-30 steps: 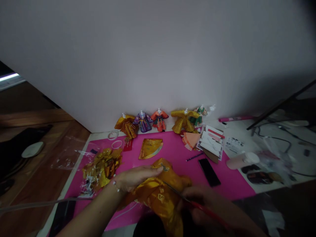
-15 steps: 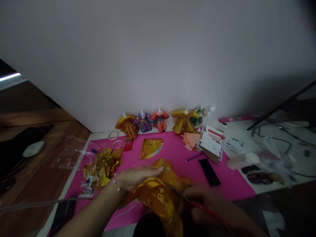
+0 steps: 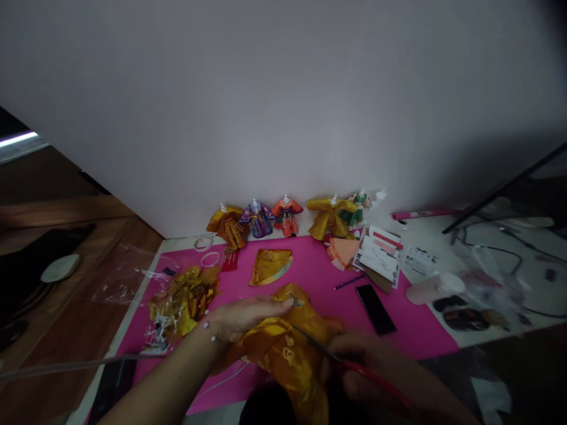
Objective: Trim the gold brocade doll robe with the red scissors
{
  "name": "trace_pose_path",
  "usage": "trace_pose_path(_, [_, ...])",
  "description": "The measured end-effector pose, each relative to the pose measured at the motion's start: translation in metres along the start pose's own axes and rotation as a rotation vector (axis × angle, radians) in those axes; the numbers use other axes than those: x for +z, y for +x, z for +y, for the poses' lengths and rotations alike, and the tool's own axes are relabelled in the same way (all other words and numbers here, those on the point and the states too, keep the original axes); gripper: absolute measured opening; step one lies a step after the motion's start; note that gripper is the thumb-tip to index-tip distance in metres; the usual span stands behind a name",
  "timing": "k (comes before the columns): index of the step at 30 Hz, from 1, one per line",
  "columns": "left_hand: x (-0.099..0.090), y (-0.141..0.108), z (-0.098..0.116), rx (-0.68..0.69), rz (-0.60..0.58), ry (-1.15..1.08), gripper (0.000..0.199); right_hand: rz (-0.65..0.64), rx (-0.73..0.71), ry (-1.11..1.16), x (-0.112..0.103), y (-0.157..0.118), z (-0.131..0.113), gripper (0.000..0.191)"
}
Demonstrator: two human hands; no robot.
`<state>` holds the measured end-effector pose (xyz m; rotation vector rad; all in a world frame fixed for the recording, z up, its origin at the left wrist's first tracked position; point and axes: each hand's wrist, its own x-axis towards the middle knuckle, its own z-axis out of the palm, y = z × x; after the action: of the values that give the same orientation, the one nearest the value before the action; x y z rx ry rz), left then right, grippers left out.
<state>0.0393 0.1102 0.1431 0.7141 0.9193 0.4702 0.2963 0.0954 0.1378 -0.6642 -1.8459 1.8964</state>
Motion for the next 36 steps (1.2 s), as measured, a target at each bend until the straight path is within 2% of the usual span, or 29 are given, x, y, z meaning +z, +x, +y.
trace_pose_path(5, [0.0, -0.001, 0.0, -0.003, 0.023, 0.003, 0.047, -0.013, -0.018, 0.018, 0.0, 0.001, -0.01, 0.035])
trace_pose_path(12, [0.0, 0.0, -0.002, 0.0, 0.031, 0.026, 0.051, -0.038, 0.027, 0.052, 0.0, 0.0, 0.0, 0.024])
trace_pose_path(22, [-0.003, 0.001, -0.002, -0.008, 0.039, 0.016, 0.055, -0.025, 0.05, 0.067, -0.001, -0.001, -0.002, 0.031])
trace_pose_path(28, [-0.002, 0.001, -0.003, 0.006, 0.039, 0.005, 0.049, -0.015, 0.024, 0.05, 0.001, 0.0, -0.001, 0.025])
trace_pose_path(33, [-0.004, 0.001, -0.006, 0.034, 0.014, 0.005, 0.045, -0.031, 0.128, 0.074, 0.001, -0.001, 0.004, 0.013])
trace_pose_path(36, [-0.004, 0.0, -0.005, 0.022, 0.01, -0.009, 0.044, -0.025, 0.066, 0.055, 0.0, -0.001, 0.005, 0.013])
